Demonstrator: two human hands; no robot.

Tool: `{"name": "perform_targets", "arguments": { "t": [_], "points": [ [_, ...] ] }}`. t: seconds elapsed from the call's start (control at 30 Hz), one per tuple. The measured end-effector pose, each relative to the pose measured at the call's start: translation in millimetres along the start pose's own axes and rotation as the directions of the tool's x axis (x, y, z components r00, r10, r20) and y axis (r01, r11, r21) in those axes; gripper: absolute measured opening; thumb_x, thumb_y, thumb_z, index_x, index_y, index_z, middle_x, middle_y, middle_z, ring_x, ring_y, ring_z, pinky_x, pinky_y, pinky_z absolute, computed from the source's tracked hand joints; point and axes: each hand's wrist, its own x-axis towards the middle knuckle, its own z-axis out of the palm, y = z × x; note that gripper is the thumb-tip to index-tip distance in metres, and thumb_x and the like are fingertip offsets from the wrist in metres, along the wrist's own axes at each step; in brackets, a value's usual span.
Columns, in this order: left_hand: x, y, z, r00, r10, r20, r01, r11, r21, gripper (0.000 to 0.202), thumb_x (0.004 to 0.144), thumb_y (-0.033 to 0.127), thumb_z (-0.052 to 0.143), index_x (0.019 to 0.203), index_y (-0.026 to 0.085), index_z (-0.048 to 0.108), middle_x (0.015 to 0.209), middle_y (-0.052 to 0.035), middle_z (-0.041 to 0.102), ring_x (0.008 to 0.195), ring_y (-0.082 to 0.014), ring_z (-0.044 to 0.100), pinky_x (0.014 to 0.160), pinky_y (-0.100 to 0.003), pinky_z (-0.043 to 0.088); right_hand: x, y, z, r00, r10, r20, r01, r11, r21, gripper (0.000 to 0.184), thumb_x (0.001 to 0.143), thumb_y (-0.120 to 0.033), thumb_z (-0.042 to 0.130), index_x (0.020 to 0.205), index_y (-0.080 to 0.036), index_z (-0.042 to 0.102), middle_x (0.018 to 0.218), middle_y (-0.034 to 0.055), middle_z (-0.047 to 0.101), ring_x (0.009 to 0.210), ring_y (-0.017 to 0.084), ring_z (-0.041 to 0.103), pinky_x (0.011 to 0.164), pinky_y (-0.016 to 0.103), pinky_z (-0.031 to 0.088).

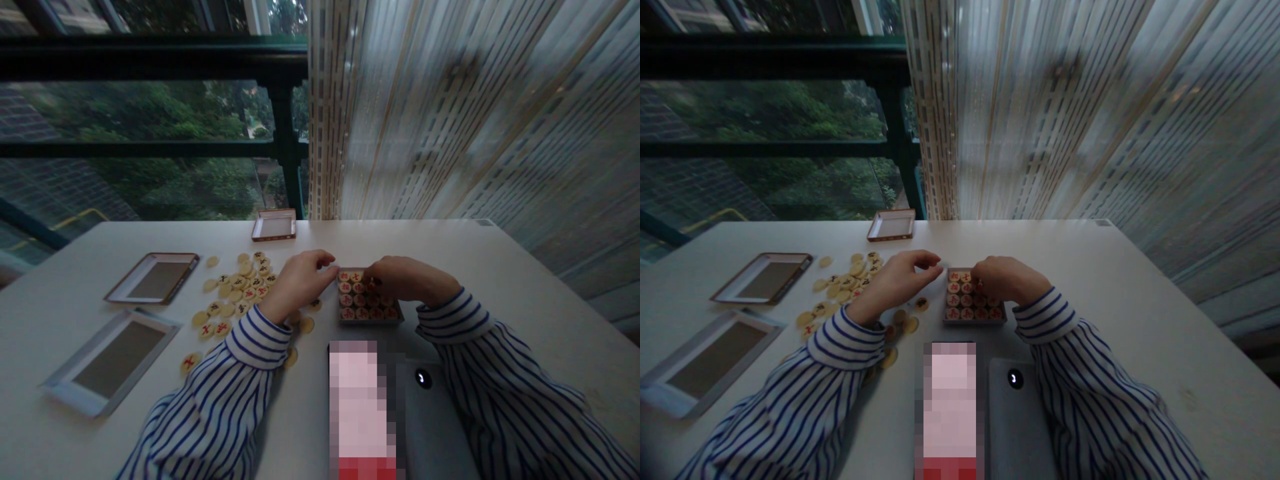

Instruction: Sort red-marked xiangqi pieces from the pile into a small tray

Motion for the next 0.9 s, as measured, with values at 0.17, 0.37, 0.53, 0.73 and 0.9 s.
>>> {"name": "perform_targets", "arguments": {
  "t": [0.17,0.37,0.53,0.73,0.9],
  "points": [
    [0,-2,1.0,1.0,0.008,-0.007,-0.008,1.0,-0.004,0.034,0.079,0.039,0.051,0.1,0.018,0.066,0.095,-0.0073,0.069,0.088,-0.0207,0.063,0.075,-0.031,0.047,-2,1,-1,1.0,-0.01,-0.015,0.01,1.0,0.012,0.026,0.077,-0.026,0.05,0.095,-0.022,0.069,0.078,0.0084,0.069,0.066,0.02,0.062,0.051,0.026,0.035],
    [1,-3,-2.5,0.999,0.003,-0.034,-0.004,1.0,-0.021,0.034,0.078,0.039,0.052,0.099,0.017,0.067,0.095,-0.0068,0.07,0.087,-0.0202,0.063,0.075,-0.031,0.048,-10,8,-12,0.983,0.026,-0.183,-0.035,0.998,-0.046,0.024,0.08,-0.03,0.045,0.088,-0.023,0.066,0.078,0.0062,0.068,0.065,0.018,0.059,0.052,0.026,0.031],
    [0,-4,-18.9,0.992,0.003,-0.124,-0.01,0.998,-0.055,0.034,0.078,0.039,0.053,0.1,0.016,0.067,0.095,-0.0069,0.069,0.086,-0.019,0.063,0.078,-0.031,0.048,-18,1,-27,0.861,0.111,-0.496,-0.155,0.987,-0.05,0.028,0.085,-0.03,0.038,0.092,-0.02,0.063,0.077,0.0055,0.067,0.065,0.017,0.057,0.054,0.027,0.029],
    [-3,-4,-46.2,0.974,0.027,-0.227,-0.056,0.991,-0.124,0.036,0.078,0.041,0.054,0.1,0.016,0.066,0.096,-0.0072,0.069,0.086,-0.0192,0.063,0.081,-0.033,0.048,-29,-18,-36,0.765,0.11,-0.635,-0.108,0.993,0.042,0.029,0.086,-0.029,0.037,0.095,-0.018,0.062,0.076,0.0046,0.065,0.064,0.014,0.054,0.059,0.027,0.03],
    [-6,-3,-61.1,0.965,0.034,-0.26,-0.085,0.979,-0.185,0.035,0.077,0.041,0.055,0.098,0.015,0.067,0.095,-0.0076,0.07,0.086,-0.0191,0.063,0.08,-0.032,0.048,-38,-32,-39,0.775,0.056,-0.63,0.008,0.995,0.099,0.024,0.086,-0.028,0.041,0.091,-0.019,0.062,0.076,0.0027,0.065,0.063,0.012,0.053,0.06,0.024,0.032]
  ]
}}
